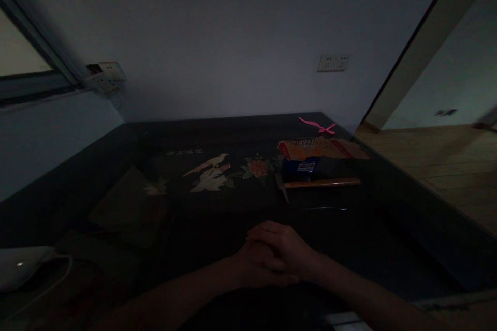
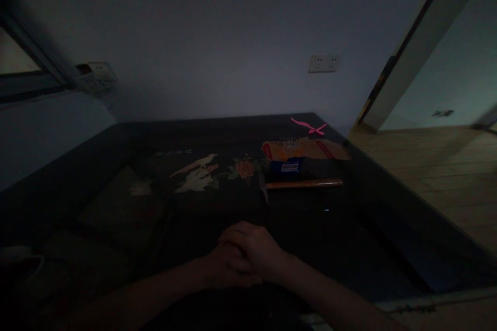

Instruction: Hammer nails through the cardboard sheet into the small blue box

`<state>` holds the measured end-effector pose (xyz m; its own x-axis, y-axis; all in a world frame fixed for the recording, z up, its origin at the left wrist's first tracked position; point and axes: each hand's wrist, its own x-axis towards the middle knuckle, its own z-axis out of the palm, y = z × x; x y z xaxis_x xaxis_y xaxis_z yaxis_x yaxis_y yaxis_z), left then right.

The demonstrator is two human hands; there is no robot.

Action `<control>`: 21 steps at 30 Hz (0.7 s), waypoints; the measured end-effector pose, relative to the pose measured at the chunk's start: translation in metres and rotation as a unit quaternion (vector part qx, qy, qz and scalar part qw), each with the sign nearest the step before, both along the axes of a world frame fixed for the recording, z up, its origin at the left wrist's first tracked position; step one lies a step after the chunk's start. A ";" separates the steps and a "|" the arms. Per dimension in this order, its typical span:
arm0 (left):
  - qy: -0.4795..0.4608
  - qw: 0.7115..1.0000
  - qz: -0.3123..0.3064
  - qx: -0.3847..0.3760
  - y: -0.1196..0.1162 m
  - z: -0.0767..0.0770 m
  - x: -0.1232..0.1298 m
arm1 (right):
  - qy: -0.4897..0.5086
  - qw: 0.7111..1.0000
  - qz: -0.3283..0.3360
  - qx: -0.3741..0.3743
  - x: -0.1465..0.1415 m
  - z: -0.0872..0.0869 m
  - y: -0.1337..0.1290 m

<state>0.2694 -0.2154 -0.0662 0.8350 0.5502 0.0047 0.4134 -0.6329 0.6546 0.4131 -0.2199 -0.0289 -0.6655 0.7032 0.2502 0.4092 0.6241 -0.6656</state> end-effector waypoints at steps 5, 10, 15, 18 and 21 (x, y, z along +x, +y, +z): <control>0.027 0.998 -0.027 0.058 0.003 0.012 0.003 | 0.034 0.985 -0.167 -0.023 0.043 0.021 0.027; 0.020 0.995 -0.039 0.092 0.003 0.013 0.004 | -0.204 0.891 -0.391 0.104 0.136 0.016 0.058; 0.020 0.994 -0.032 0.105 0.002 0.015 0.004 | -0.433 0.795 -0.402 0.136 0.211 -0.009 0.071; 0.022 0.993 -0.032 0.108 0.002 0.016 0.004 | -0.445 0.794 -0.395 0.124 0.223 -0.016 0.079; 0.017 0.993 -0.034 0.113 0.003 0.014 0.003 | -0.431 0.805 -0.391 0.121 0.223 -0.016 0.088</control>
<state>0.2725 -0.2128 -0.0522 0.8715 0.4815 0.0933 0.3847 -0.7892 0.4788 0.6359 -0.1315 -0.0451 -0.0435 0.9912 0.1250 0.9841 0.0209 0.1765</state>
